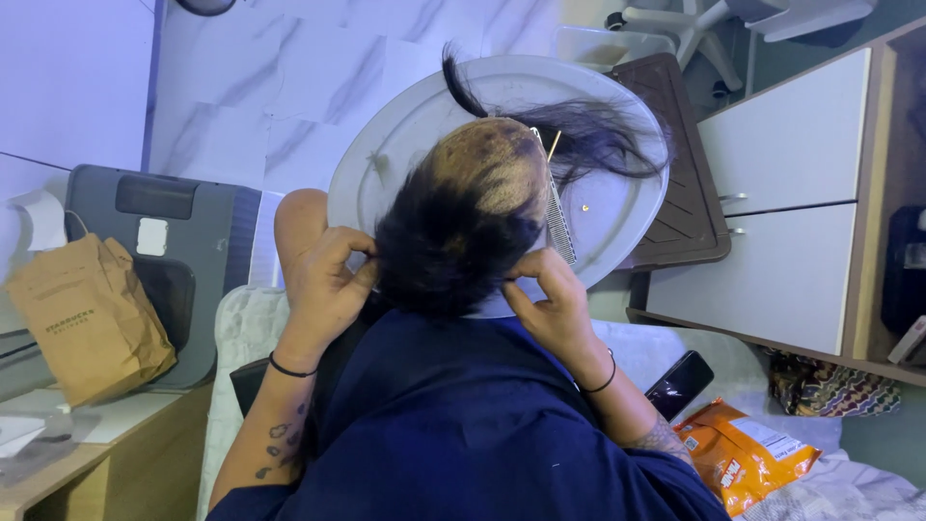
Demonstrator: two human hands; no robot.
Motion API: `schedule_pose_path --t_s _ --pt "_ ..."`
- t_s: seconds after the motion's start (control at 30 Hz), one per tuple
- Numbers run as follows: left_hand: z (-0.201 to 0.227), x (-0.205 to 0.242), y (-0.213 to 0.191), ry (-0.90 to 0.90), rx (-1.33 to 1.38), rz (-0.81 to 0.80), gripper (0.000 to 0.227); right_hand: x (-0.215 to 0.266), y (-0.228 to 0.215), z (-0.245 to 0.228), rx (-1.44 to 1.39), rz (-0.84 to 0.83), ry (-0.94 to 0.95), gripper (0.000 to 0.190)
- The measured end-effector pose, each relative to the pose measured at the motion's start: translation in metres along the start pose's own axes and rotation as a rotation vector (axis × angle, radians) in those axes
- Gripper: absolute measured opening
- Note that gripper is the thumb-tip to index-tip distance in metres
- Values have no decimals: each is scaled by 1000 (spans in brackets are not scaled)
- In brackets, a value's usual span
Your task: A person is hand-ventilating a hairpiece, using a ventilating needle to knot hair into a lace foundation.
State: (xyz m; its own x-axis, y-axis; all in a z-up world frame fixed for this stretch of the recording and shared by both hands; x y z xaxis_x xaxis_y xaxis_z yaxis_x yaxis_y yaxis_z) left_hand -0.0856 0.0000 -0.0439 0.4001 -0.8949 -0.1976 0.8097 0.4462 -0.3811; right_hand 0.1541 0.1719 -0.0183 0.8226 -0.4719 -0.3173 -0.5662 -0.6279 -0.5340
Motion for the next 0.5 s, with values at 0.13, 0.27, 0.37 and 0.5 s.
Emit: schedule_pose_path --t_s 0.13,0.27,0.37,0.5 --pt "22 -9 -9 20 33 -30 23 0 -11 -4 25 68 -10 12" --pt "58 -29 -29 135 124 153 22 -6 -22 -6 67 100 -23 14" --pt "90 -45 -31 327 -61 137 23 -11 -26 -8 108 18 -33 17" --pt "129 -66 1 671 -143 24 20 -20 -46 -31 112 70 -94 28"
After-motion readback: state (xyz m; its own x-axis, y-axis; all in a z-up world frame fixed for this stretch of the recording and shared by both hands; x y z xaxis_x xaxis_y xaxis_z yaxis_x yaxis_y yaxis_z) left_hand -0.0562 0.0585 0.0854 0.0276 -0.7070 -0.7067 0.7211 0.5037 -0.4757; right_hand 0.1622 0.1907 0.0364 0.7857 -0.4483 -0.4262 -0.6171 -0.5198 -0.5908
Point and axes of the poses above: each hand's wrist, its own x-axis away from the middle knuckle, its own y-axis out of the palm, z = x × y, the point moved 4 cm from there along -x, towards the middle knuckle, and after that the axes turned 12 degrees about -z, right-handed, at the moved point
